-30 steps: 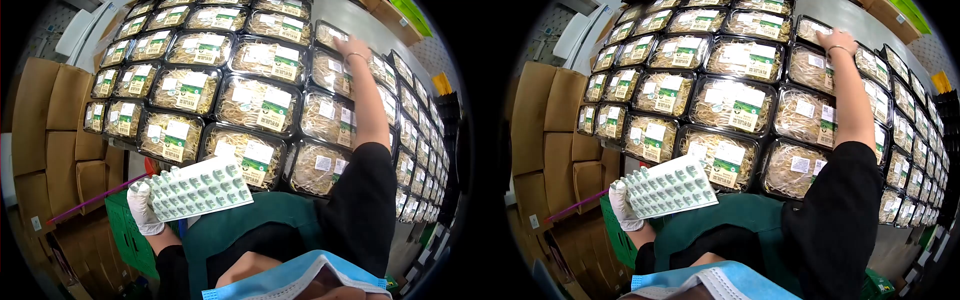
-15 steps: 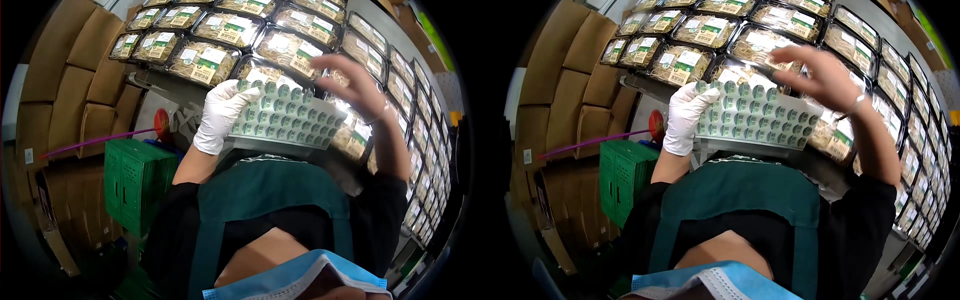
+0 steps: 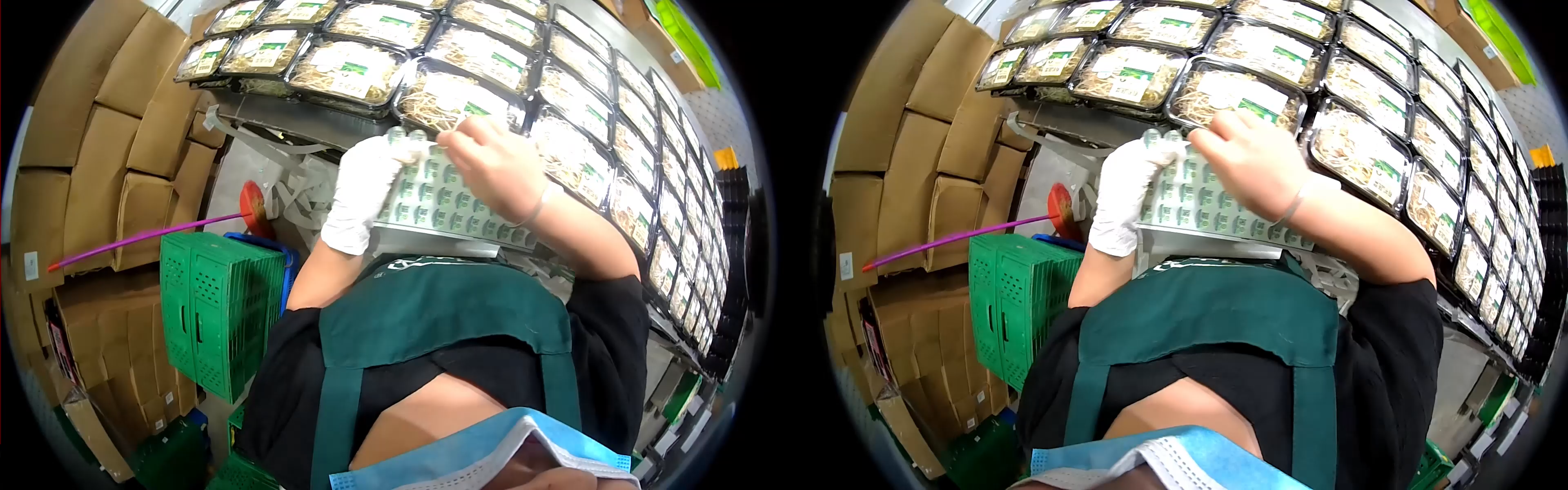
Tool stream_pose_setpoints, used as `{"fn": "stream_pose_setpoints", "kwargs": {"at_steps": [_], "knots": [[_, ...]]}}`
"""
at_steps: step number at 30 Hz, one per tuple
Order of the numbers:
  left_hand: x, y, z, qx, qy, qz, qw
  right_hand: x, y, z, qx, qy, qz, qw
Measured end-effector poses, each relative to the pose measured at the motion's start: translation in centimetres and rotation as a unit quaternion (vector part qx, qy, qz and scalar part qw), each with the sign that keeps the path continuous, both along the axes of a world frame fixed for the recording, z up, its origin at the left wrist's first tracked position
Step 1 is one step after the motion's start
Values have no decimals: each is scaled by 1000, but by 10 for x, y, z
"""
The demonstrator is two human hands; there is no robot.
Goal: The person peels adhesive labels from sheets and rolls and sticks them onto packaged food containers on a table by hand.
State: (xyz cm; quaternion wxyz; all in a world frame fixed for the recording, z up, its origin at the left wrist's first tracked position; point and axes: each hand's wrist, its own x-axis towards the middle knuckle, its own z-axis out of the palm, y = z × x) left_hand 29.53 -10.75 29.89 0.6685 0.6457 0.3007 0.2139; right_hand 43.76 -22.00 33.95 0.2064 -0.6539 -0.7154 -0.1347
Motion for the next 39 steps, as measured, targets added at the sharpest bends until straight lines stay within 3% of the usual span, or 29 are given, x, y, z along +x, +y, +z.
{"fn": "stream_pose_setpoints", "kwargs": {"at_steps": [4, 7, 8, 9, 10, 12, 13, 16, 21, 23, 25, 26, 27, 29, 31, 33, 34, 37, 39], "knots": [[-5, -5, -21, -169, -47, 70, 982, 1, -12, -5, 20, 38, 85, 995], [-9, -10, -25, -267, -142, 133, 944, 70, -15, 0, 72, 93, 43, 992], [-12, -9, -28, -285, -144, 144, 937, 111, -17, 6, 37, 321, -21, 946], [-15, -10, -30, -283, -155, 146, 935, 168, -7, -6, 136, 405, -36, 903], [-18, -11, -32, -287, -149, 159, 933, 217, -11, 5, 95, 387, -136, 907], [-23, -17, -32, -282, -146, 188, 929, 302, -18, -18, 121, 511, -176, 833], [-24, -20, -33, -274, -150, 203, 928, 313, -17, -24, 130, 475, -225, 841], [-19, -22, -38, -271, -138, 237, 923, 346, -12, -50, 71, 394, -241, 884], [-17, -22, -36, -197, -94, 236, 947, 357, -8, -83, 30, 132, -274, 952], [-18, -26, -37, -191, -90, 248, 946, 366, -13, -86, 1, -42, -391, 919], [-25, -26, -43, -162, -65, 256, 951, 381, -34, -80, -11, -23, -484, 874], [-28, -25, -43, -161, -62, 250, 953, 384, -46, -81, 1, 25, -461, 887], [-30, -24, -44, -162, -69, 257, 950, 369, -51, -75, 16, 195, -417, 888], [-31, -25, -45, -167, -74, 260, 948, 312, -58, -54, 28, 466, -345, 814], [-32, -24, -41, -179, -69, 254, 948, 266, -59, -58, 2, 474, -270, 838], [-32, -19, -45, -171, -89, 237, 952, 233, -54, -59, -2, 400, -282, 872], [-30, -20, -41, -173, -81, 225, 956, 223, -54, -63, 14, 307, -279, 910], [-29, -21, -34, -158, -84, 207, 962, 221, -50, -78, 18, 60, -295, 954], [-30, -26, -26, -173, -82, 226, 955, 231, -62, -63, -75, -68, -449, 888]]}}
